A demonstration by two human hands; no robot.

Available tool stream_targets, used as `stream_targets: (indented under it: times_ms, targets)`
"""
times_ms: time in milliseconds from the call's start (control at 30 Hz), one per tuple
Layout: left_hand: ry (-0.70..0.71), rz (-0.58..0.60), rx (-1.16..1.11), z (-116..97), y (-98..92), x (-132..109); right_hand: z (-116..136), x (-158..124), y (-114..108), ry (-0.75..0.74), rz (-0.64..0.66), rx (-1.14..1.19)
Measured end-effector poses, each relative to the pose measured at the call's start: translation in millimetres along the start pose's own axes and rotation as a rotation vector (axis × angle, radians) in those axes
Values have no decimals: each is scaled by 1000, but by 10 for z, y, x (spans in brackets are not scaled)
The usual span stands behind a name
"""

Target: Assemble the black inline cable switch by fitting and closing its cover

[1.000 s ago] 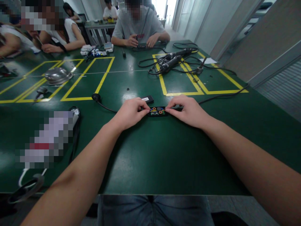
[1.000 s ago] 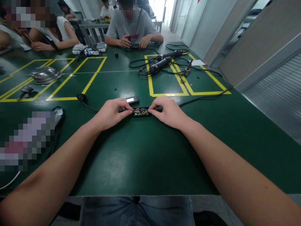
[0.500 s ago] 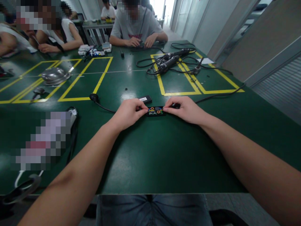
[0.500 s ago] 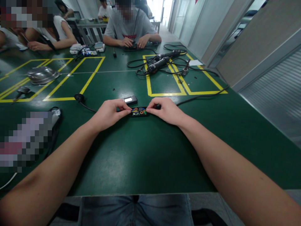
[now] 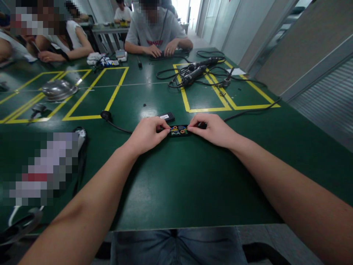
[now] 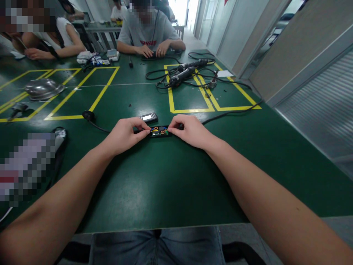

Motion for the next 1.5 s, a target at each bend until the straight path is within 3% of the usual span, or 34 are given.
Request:
stream_targets:
  times_ms: [300, 500, 633, 833, 1300, 1400, 1500]
  targets:
    - [30, -13, 130, -53, 86, -36, 125, -39, 54, -31, 2, -96]
    - [168, -138, 187, -166, 33, -79, 133, -45, 59, -38, -12, -114]
    - [119, -179, 167, -110, 25, -39, 142, -65, 66, -42, -5, -117]
    - [12, -99, 196, -1, 107, 27, 140, -92, 81, -16, 14, -102]
    - [-221, -165, 35, 229, -82, 84, 95, -75, 134, -90, 44, -214]
    - [-191, -187, -8, 197, -111, 75, 76, -74, 141, -82, 40, -221]
    - [-67, -207, -65, 51, -128, 20, 50, -84, 121, -48, -5, -200]
Point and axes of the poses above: each hand's wrist, its own x-axis towards the middle knuckle, its own y-axis out of the palm, z = x × y, the point moved 8 cm from there along x, towards the middle knuckle, and after that the axes turned 10 degrees about -y, right-handed, at the moved point
